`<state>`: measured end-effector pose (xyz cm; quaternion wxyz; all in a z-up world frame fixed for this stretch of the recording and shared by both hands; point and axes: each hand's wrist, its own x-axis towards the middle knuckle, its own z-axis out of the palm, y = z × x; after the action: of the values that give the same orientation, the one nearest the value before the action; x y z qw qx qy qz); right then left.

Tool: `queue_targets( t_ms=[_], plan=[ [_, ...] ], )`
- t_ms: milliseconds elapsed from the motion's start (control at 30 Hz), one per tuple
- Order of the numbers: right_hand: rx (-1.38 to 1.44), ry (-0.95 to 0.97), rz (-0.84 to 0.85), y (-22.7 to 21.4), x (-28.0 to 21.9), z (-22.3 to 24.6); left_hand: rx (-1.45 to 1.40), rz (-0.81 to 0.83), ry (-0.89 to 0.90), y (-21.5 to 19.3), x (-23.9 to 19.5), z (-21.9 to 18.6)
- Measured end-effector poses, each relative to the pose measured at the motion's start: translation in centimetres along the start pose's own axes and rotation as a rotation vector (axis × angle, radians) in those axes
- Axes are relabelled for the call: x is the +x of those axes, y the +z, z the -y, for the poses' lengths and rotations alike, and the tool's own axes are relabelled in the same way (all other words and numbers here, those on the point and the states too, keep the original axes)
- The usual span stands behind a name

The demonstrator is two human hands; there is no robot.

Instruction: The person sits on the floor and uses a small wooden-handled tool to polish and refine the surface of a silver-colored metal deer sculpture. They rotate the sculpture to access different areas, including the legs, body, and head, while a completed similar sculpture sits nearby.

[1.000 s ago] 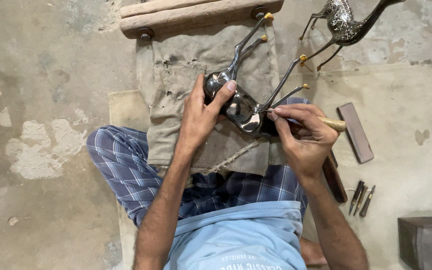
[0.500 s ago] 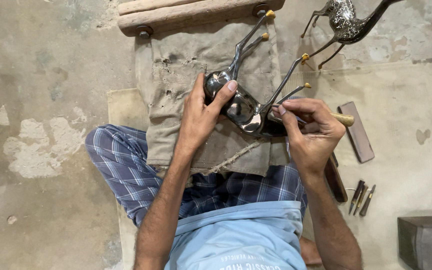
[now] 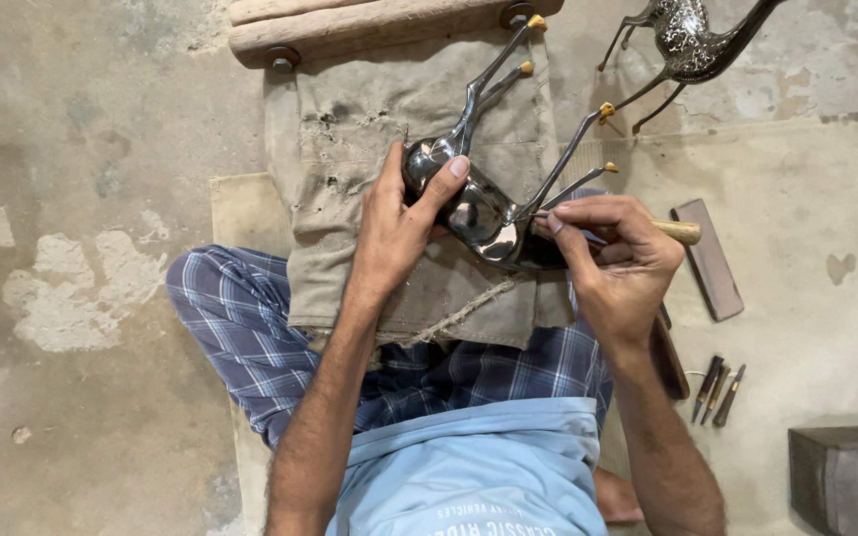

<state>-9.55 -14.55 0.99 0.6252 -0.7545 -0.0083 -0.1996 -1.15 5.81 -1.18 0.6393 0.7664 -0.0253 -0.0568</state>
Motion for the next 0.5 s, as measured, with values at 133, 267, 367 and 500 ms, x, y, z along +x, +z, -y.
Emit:
queue_targets(
  t_ms=[133, 267, 367, 500],
  plan=[
    [-0.059, -0.047, 0.075, -0.7, 0.2, 0.2, 0.01, 0.009, -0.075, 0.1, 0.1, 0.1],
    [0.004, 0.031, 0.04, -0.5, 0.4, 0.2, 0.023, 0.006, -0.06, 0.1, 0.0, -0.1],
    [0.033, 0.071, 0.033, -0.4, 0.4, 0.2, 0.014, 0.005, -0.042, 0.0, 0.0, -0.2],
    [0.006, 0.009, 0.126, -1.1, 0.6, 0.4, -0.005, 0.004, -0.093, 0.1, -0.1, -0.6]
  ],
)
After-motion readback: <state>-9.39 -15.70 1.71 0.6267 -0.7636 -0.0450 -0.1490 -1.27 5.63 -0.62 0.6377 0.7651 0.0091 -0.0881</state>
